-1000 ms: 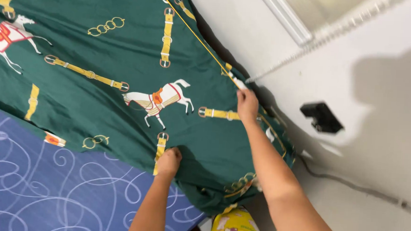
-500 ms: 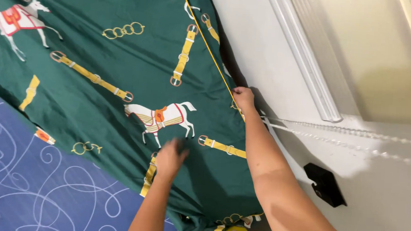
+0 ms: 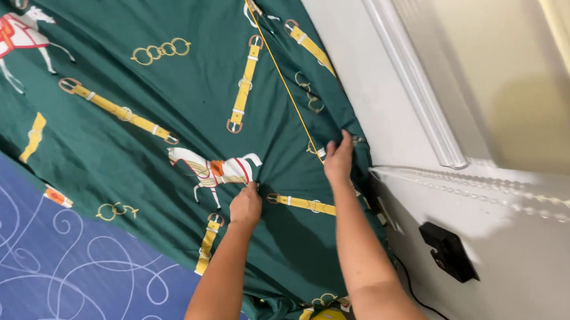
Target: The person puts a green fitted bedsheet onto a blue mattress.
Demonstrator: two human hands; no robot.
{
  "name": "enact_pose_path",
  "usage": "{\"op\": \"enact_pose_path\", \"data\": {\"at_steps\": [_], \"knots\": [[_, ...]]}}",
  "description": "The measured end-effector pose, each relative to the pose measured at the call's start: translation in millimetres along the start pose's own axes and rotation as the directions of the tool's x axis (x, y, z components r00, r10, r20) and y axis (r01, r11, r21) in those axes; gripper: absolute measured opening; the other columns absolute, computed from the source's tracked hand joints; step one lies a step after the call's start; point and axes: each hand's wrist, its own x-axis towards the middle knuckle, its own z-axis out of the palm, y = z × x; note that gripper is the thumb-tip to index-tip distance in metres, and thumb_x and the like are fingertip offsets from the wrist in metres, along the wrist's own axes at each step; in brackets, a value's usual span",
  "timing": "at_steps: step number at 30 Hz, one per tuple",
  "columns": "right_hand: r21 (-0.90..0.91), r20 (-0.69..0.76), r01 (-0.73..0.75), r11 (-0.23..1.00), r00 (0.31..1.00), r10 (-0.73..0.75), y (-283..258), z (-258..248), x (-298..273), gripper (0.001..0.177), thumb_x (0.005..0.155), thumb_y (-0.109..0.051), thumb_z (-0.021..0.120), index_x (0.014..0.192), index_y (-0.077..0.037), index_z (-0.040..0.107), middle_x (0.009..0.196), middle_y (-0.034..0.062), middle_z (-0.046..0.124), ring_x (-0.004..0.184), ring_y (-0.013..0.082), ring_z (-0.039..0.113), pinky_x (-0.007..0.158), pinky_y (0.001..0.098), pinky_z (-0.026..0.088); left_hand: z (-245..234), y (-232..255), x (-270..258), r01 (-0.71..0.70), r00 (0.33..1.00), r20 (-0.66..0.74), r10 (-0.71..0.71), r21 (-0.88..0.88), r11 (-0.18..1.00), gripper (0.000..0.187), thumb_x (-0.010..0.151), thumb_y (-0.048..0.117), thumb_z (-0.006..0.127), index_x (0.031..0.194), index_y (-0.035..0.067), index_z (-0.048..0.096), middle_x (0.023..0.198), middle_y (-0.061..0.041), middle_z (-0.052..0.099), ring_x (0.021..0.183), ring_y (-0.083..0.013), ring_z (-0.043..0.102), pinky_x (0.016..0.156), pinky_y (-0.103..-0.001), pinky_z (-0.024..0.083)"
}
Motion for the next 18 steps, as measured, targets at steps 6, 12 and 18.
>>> {"op": "enact_pose_path", "data": {"at_steps": [6, 12, 18], "knots": [[-0.146, 0.038, 0.054, 0.988, 0.998, -0.049, -20, 16, 20, 0.069, 0.099, -0.029, 0.067, 0.152, 0.004, 0.039, 0.154, 0.0302, 0.045, 0.144, 0.0444, 0.037, 0.117, 0.0459, 0.032, -14, -27, -5, -0.077, 0.984, 0.159, 0.081, -0.032, 0.997, 0.023, 0.096, 0.02, 0.052, 0.111, 0.007, 0.065, 0.102, -0.025, 0.072, 0.096, -0.0447, 0.07, 0.085, -0.053, 0.055], [0.062, 0.383, -0.084, 0.995, 0.922, 0.054, -80, 22, 43, 0.034, 0.1, -0.027, 0.069, 0.126, -0.006, 0.064, 0.124, 0.0168, 0.073, 0.117, 0.0345, 0.07, 0.1, 0.0416, 0.055, -136, 25, -30, 0.056, 0.823, 0.548, 0.15, -0.341, 0.938, 0.022, 0.093, 0.02, 0.057, 0.091, -0.002, 0.058, 0.085, -0.028, 0.068, 0.079, -0.0463, 0.076, 0.074, -0.053, 0.059], [-0.086, 0.269, 0.052, 0.995, 0.963, -0.028, -51, 62, 49, 0.016, 0.086, -0.01, 0.079, 0.099, -0.009, 0.07, 0.104, 0.0144, 0.072, 0.095, 0.0316, 0.072, 0.083, 0.0401, 0.057, -24, -40, 10, -0.231, 0.923, 0.245, 0.296, -0.263, 0.937, 0.015, 0.085, 0.016, 0.066, 0.088, 0.001, 0.066, 0.079, -0.022, 0.071, 0.075, -0.0403, 0.068, 0.069, -0.049, 0.053]]}}
